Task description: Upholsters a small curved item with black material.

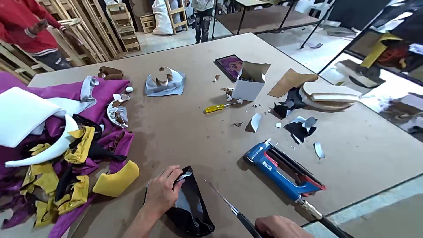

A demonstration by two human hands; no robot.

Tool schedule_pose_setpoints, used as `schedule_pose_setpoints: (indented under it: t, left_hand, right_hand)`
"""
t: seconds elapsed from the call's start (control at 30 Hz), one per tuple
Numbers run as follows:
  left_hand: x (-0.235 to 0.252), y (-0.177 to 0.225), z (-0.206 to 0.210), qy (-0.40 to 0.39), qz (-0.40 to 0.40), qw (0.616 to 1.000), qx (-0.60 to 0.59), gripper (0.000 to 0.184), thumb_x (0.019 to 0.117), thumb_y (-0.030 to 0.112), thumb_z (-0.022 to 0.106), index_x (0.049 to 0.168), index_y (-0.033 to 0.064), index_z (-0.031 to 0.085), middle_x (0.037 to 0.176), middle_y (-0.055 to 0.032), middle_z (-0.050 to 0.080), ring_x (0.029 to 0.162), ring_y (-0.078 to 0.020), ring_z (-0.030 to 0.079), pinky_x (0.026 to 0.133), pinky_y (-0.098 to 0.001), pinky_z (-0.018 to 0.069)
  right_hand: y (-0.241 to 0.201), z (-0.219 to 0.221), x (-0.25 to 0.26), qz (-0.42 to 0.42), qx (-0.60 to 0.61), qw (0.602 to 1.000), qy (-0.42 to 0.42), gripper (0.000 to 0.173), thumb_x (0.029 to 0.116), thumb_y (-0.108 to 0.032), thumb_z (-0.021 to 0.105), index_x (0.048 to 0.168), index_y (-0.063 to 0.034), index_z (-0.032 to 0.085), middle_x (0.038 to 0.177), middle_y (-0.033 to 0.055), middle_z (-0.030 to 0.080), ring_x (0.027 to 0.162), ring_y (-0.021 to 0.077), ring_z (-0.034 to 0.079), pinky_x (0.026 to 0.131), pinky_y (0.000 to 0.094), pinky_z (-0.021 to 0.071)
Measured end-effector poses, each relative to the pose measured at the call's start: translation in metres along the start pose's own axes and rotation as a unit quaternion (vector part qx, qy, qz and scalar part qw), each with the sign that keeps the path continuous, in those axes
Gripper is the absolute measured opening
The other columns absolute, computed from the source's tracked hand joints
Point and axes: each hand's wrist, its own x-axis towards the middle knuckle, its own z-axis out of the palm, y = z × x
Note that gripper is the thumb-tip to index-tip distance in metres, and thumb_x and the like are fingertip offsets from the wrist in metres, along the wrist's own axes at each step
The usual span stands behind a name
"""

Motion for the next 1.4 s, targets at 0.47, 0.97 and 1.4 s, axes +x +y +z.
schedule_pose_setpoints:
  t: [0.47,0.97,1.4]
  left_hand:
    - [0.053,-0.011,-0.002,-0.251,0.09,0.952,-0.15,0.026,0.1041,0.02,0.053,0.109,0.0065,0.074,0.138,-0.0062,0.065,0.124,-0.0213,0.062,0.107,-0.0388,0.0483]
    - [0.088,-0.019,0.005,-0.354,0.003,0.875,-0.331,0.011,0.0952,0.011,0.069,0.095,0.0059,0.079,0.116,-0.0064,0.067,0.107,-0.0147,0.062,0.095,-0.0353,0.0507]
    - [0.088,-0.015,0.007,-0.343,-0.018,0.845,-0.41,0.015,0.0975,0.012,0.068,0.106,0.0037,0.078,0.116,-0.0071,0.075,0.112,-0.0145,0.067,0.102,-0.0361,0.0511]
  right_hand:
    - [-0.009,-0.02,0.047,0.068,-0.159,0.98,-0.102,0.061,0.0957,-0.063,0.055,0.098,-0.0034,0.067,0.081,0.0155,0.065,0.077,0.0321,0.065,0.072,0.0561,0.0497]
    - [-0.04,-0.016,0.074,0.076,-0.198,0.975,-0.069,0.053,0.0922,-0.058,0.063,0.092,-0.0052,0.069,0.076,0.0125,0.065,0.075,0.0306,0.065,0.07,0.0548,0.0495]
    - [-0.02,-0.028,0.066,0.055,-0.112,0.99,-0.067,0.05,0.0883,-0.06,0.068,0.087,-0.0096,0.068,0.068,0.0028,0.064,0.061,0.0184,0.064,0.061,0.0441,0.053]
